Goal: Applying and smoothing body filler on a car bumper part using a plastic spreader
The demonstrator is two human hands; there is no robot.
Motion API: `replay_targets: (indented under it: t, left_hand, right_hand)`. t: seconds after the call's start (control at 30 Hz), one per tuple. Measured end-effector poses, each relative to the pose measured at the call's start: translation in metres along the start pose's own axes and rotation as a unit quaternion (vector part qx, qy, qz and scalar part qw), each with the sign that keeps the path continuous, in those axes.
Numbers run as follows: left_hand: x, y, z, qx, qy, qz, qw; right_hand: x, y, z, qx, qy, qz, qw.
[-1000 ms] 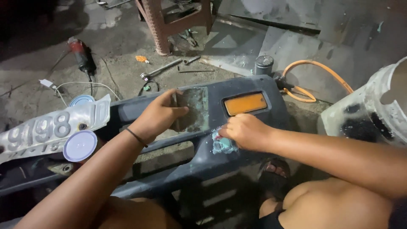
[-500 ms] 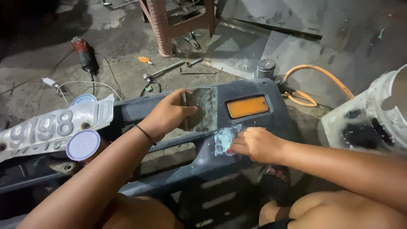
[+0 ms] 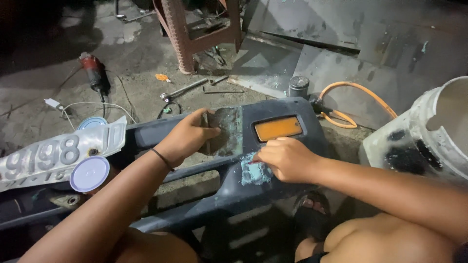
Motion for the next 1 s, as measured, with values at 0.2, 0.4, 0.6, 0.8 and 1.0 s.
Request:
replay_targets:
  t: [0.2, 0.4, 0.6, 0.8, 1.0]
  left_hand:
    - [-0.004, -0.002, -0.007, -0.012, -0.029, 0.022, 0.999]
    - [-0.013, -0.006, -0.008, 0.004, -0.033, 0.028, 0.999]
    - [-0.011, -0.014, 0.001, 0.0, -0.052, 0.05, 0.997]
    - [-0.001, -0.001, -0.002, 0.007, -0.084, 0.047, 0.995]
    - [0.023, -0.02, 0.017, -0.01, -0.219, 0.056, 0.974]
  right_hand:
    - [0.026, -0.006, -0.005, -0.076, -0.071, 0.03, 0.994]
    - [0.021, -0.014, -0.008, -0.088, -0.044, 0.035, 0.995]
    - [0.013, -0.041, -0.017, -0.1, -0.028, 0.013, 0.994]
    - [-0.033, -0.031, 0.016, 0.188, 0.124, -0.029, 0.974]
    - [-0.074, -0.028, 0.058, 0.407, 0.088, 0.118, 0.902]
Point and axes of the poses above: each hand's wrist, its own y-axis towards the middle knuckle, its own x-axis out of the palm, z = x × y, the point moved 6 cm from there along y, towards the middle knuckle, and after that the axes turned 5 degrees about -y, right-handed, at the moved point
